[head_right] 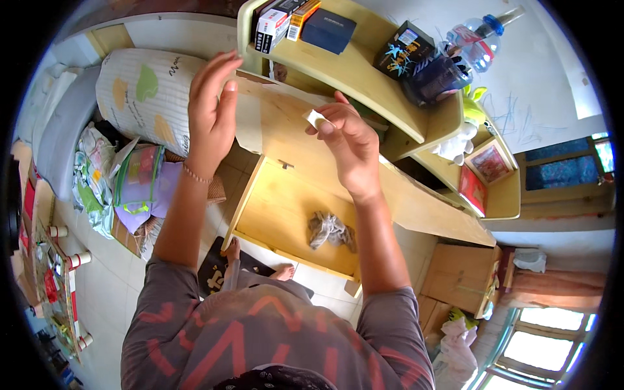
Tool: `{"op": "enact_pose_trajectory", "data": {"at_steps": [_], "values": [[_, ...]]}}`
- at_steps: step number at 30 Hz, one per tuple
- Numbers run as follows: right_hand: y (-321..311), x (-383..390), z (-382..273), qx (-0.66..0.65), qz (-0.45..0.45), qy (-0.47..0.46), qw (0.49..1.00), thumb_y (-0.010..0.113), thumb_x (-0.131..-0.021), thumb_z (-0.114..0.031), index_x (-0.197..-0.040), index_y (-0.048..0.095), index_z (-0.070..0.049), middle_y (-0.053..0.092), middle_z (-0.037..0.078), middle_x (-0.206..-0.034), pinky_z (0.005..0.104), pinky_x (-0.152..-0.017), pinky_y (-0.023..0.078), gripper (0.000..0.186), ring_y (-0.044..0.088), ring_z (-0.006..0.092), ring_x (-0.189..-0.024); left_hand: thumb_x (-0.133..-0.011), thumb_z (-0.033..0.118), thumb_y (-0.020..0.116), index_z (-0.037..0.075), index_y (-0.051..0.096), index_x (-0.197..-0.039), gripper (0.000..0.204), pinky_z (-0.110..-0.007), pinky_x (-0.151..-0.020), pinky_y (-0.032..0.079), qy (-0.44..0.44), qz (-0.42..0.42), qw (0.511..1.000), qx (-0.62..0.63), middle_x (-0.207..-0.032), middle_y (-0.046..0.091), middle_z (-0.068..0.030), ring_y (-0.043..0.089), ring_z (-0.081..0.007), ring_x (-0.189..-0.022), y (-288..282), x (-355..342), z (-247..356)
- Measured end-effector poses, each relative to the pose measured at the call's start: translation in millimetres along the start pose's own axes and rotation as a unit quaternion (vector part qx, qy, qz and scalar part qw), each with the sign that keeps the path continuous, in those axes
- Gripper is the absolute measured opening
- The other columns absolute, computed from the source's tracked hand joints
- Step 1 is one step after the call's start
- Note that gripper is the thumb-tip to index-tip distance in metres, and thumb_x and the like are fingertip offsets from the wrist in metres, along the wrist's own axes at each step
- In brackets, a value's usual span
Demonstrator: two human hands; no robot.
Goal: The person peels off damaged wood-veneer strips from the surface and edges of a desk by hand, rolling up the larger pieces as they are removed.
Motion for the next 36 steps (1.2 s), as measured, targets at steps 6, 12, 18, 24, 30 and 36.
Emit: {"op": "enact_pose_trajectory", "data": {"at_steps": [6, 12, 18, 24, 30, 36], "values": [[-4, 6, 0, -0.083, 0.032, -0.012, 0.996, 0.054, -0.086, 0.001, -0.069, 0.053, -0.006, 0.058, 0.001, -0.073, 0.0428, -0.109, 0.027, 0.018, 0.055, 0.0165, -0.08, -0.091, 0.015, 0.056, 0.01, 0.065, -0.112, 0.023, -0.045, -0.106, 0.032, 0.104, -0.059, 0.979, -0.168, -0.115, 0.063, -0.0054, 0.052, -0.0269, -0.117, 19, 2, -13], [-1, 17, -12, -0.049, 0.006, -0.045, 0.998, 0.053, -0.08, 0.0, -0.066, 0.049, -0.006, 0.053, 0.003, -0.068, 0.0429, -0.103, 0.032, 0.016, 0.052, 0.0184, -0.074, -0.09, 0.014, 0.058, 0.01, 0.066, -0.109, 0.021, -0.041, -0.099, 0.038, 0.11, -0.068, 0.978, -0.164, -0.108, 0.063, -0.004, 0.055, -0.0273, -0.109, 15, 1, -12], [-15, 55, -30, -0.092, 0.063, -0.049, 0.993, 0.05, -0.076, 0.003, -0.065, 0.048, -0.005, 0.052, 0.006, -0.067, 0.0477, -0.094, 0.04, 0.014, 0.05, 0.0208, -0.066, -0.09, 0.013, 0.058, 0.009, 0.067, -0.107, 0.02, -0.041, -0.098, 0.038, 0.117, -0.084, 0.976, -0.164, -0.106, 0.063, -0.0051, 0.056, -0.0269, -0.107, 12, 2, -5], [-27, 96, -82, -0.102, 0.148, -0.042, 0.983, 0.049, -0.084, -0.009, -0.059, 0.04, -0.008, 0.042, 0.004, -0.054, 0.0326, -0.058, 0.044, 0.027, 0.039, 0.016, -0.054, -0.091, 0.014, 0.057, 0.009, 0.066, -0.108, 0.02, -0.04, -0.098, 0.038, 0.119, -0.109, 0.975, -0.152, -0.108, 0.064, -0.0056, 0.055, -0.0269, -0.108, 19, -6, -13], [-40, 125, -52, 0.0, 0.237, 0.126, 0.963, 0.057, -0.084, 0.002, -0.06, 0.045, -0.002, 0.05, 0.004, -0.074, 0.0256, -0.057, 0.032, 0.027, 0.041, 0.0105, -0.065, -0.088, 0.019, 0.062, 0.008, 0.06, -0.123, 0.036, -0.04, -0.104, 0.032, 0.135, -0.14, 0.97, -0.147, -0.121, 0.061, -0.0062, 0.051, -0.0265, -0.117, 15, -6, -6], [-7, 107, -34, -0.025, 0.211, 0.143, 0.967, 0.058, -0.083, 0.005, -0.067, 0.056, -0.002, 0.054, 0.003, -0.079, 0.0241, -0.062, 0.038, 0.017, 0.048, 0.0101, -0.07, -0.077, 0.013, 0.069, 0.011, 0.062, -0.118, 0.041, -0.039, -0.101, 0.034, 0.145, -0.139, 0.976, -0.083, -0.12, 0.062, -0.0045, 0.053, -0.0252, -0.113, 9, -7, -15]]}}
Point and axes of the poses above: each hand's wrist, its own x-axis away from the middle knuckle, its own y-axis out of the palm, z = x × y, the point moved 4 cm from there along -x, towards the middle knuckle
